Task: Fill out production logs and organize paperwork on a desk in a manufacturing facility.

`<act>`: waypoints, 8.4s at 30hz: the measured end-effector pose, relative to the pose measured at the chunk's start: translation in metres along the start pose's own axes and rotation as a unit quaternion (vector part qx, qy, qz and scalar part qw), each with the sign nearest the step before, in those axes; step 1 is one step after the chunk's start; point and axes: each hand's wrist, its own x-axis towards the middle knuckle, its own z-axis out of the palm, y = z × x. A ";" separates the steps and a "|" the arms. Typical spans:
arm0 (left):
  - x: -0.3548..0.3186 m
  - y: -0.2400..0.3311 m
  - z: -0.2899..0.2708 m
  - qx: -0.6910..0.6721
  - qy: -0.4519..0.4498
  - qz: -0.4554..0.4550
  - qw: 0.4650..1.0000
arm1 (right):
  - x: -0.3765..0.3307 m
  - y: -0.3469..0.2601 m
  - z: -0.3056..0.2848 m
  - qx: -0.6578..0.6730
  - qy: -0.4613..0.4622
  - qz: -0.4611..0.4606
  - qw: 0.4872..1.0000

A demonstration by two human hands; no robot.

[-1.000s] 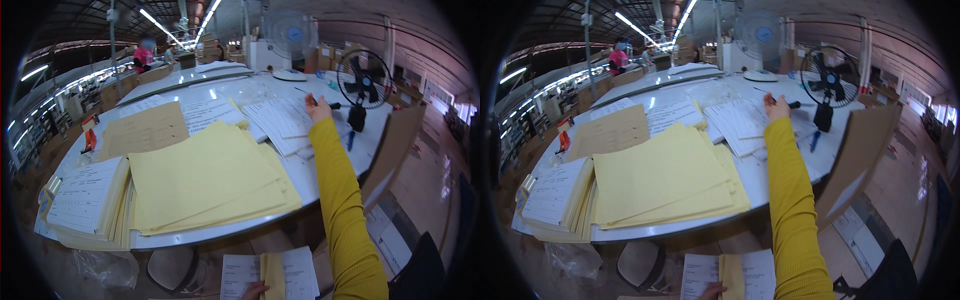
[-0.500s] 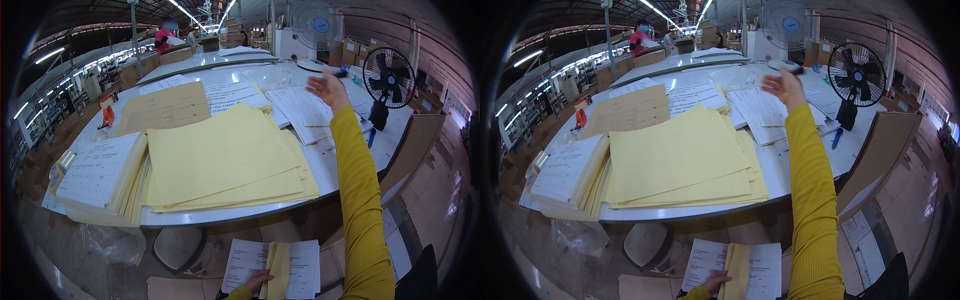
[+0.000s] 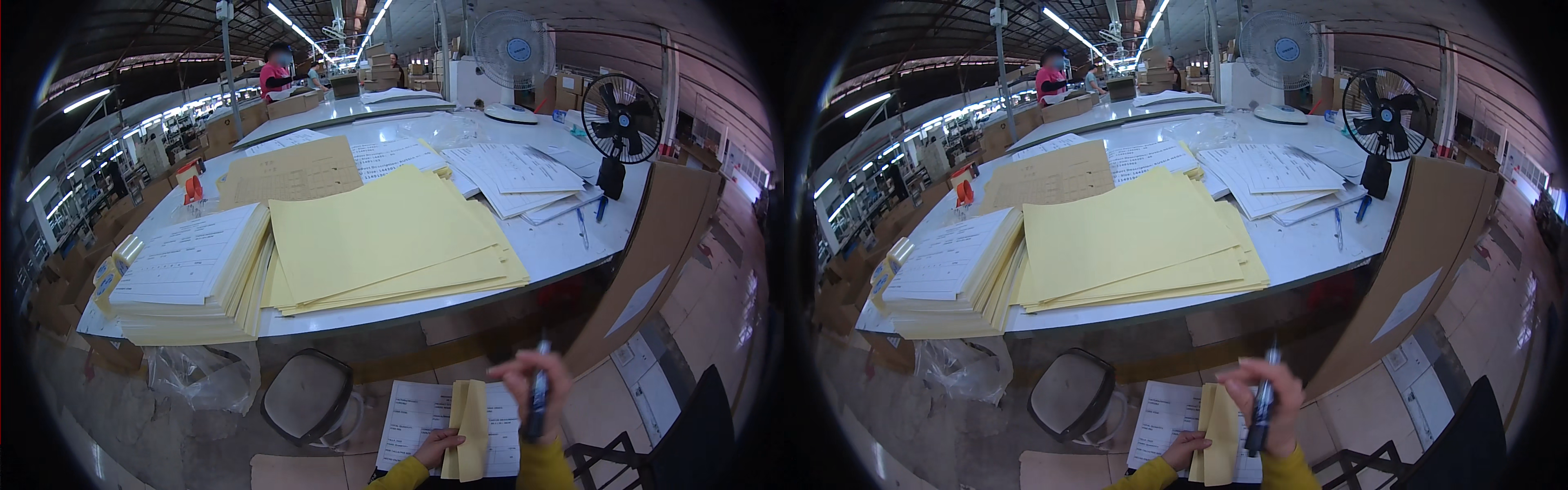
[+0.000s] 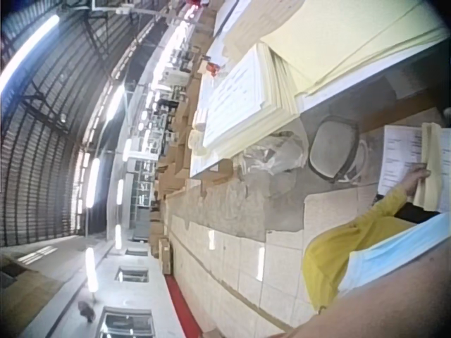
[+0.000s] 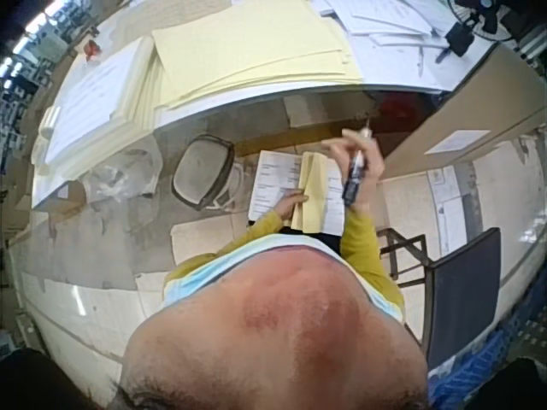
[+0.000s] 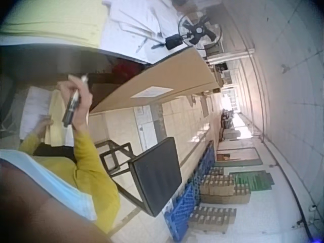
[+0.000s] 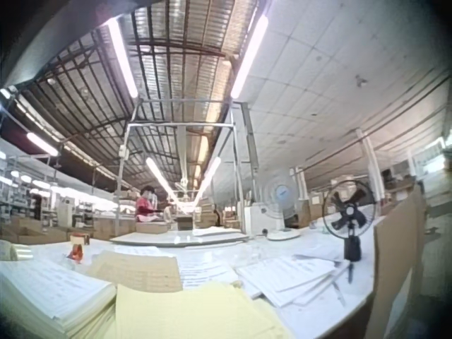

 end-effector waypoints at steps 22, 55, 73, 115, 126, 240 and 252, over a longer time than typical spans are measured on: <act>-0.017 0.007 0.033 0.175 0.039 0.078 0.981 | -0.164 0.045 -0.035 -0.093 -0.062 0.360 0.926; -0.020 0.016 0.044 0.207 0.016 0.071 0.976 | -0.169 0.048 -0.045 0.045 -0.031 0.418 0.907; -0.022 0.018 0.048 0.209 0.015 0.074 0.975 | -0.178 0.055 -0.042 0.067 0.014 0.394 0.917; -0.027 -0.006 0.041 0.097 0.066 0.120 0.986 | -0.186 0.053 -0.081 0.100 0.084 0.426 0.895; -0.022 0.019 0.053 0.283 0.154 0.162 0.933 | -0.169 0.061 -0.093 -0.081 0.047 0.379 0.920; -0.031 0.029 -0.002 -0.041 0.063 0.125 0.989 | -0.206 0.109 -0.057 -0.175 0.175 0.235 0.940; -0.033 0.031 0.002 -0.039 0.070 0.122 0.989 | -0.208 0.110 -0.059 -0.183 0.169 0.228 0.941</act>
